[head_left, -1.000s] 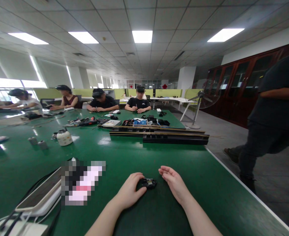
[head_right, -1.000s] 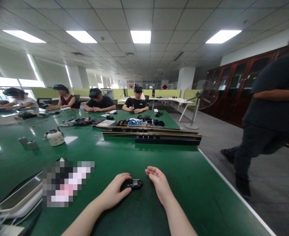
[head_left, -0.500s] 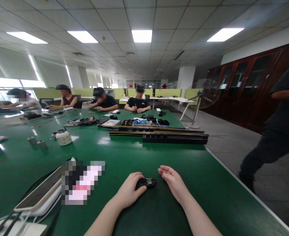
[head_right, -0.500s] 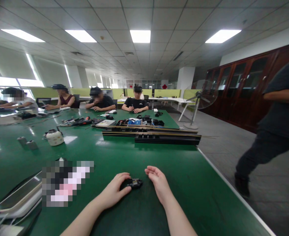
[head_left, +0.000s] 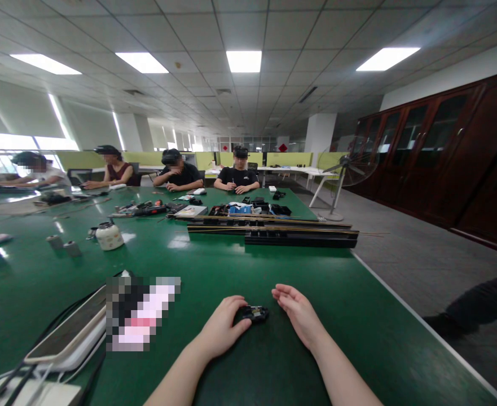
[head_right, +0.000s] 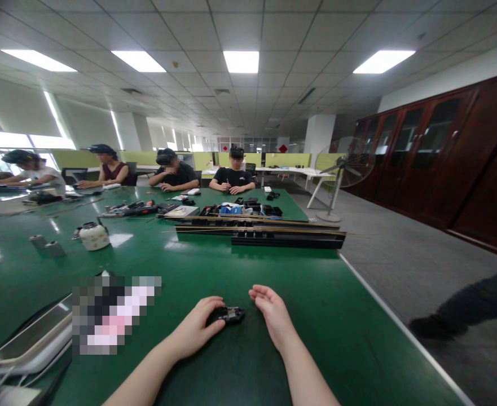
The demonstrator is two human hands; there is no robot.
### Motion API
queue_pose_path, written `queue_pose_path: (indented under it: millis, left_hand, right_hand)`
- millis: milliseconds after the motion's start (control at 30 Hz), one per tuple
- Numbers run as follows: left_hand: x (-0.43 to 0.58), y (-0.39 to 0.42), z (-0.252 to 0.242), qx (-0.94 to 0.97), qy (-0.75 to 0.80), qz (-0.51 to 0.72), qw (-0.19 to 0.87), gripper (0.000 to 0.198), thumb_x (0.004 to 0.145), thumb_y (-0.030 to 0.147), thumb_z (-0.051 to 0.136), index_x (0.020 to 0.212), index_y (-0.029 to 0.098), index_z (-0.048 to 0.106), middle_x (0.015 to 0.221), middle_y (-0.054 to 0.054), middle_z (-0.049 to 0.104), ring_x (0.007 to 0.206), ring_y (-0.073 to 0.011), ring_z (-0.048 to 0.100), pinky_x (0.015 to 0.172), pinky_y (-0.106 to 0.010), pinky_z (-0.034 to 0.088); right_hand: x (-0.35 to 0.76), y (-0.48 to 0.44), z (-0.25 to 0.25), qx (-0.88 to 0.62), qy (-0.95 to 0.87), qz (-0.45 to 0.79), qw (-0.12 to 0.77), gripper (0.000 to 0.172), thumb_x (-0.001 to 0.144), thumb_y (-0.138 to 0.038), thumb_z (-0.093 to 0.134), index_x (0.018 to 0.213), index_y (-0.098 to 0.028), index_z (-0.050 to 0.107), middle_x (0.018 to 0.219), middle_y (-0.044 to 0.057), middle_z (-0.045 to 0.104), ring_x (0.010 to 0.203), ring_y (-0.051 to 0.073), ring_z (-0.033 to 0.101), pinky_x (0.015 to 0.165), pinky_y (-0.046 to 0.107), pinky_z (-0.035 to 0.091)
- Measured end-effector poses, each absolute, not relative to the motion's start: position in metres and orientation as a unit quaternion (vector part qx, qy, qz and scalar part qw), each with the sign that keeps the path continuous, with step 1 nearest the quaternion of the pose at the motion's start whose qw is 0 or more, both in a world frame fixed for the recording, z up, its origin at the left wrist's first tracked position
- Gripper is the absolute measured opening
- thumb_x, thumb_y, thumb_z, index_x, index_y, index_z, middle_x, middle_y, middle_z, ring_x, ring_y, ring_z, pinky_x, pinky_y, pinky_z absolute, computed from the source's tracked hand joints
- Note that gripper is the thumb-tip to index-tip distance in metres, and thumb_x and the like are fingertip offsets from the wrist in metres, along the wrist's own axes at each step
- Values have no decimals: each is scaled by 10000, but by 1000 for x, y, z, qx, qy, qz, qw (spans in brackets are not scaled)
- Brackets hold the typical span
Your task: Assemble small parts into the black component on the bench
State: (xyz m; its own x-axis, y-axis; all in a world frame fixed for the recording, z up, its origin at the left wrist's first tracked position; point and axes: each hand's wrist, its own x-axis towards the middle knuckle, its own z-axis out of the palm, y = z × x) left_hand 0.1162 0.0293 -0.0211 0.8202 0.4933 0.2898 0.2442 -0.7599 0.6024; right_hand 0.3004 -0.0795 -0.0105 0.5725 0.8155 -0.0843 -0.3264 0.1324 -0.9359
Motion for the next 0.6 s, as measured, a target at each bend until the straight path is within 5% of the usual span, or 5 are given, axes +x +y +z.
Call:
queue_pose_path:
  millis: [600]
  left_hand:
    - [116, 28, -18, 911, 198, 224, 285, 281, 764, 254, 594, 1040, 211, 555, 1133, -67, 559, 1093, -223, 483, 965, -375, 382]
  right_hand:
    - [301, -78, -17, -528, -249, 399, 707, 315, 570, -346, 717, 841, -199, 652, 857, 47, 688, 879, 192, 593, 874, 337, 391]
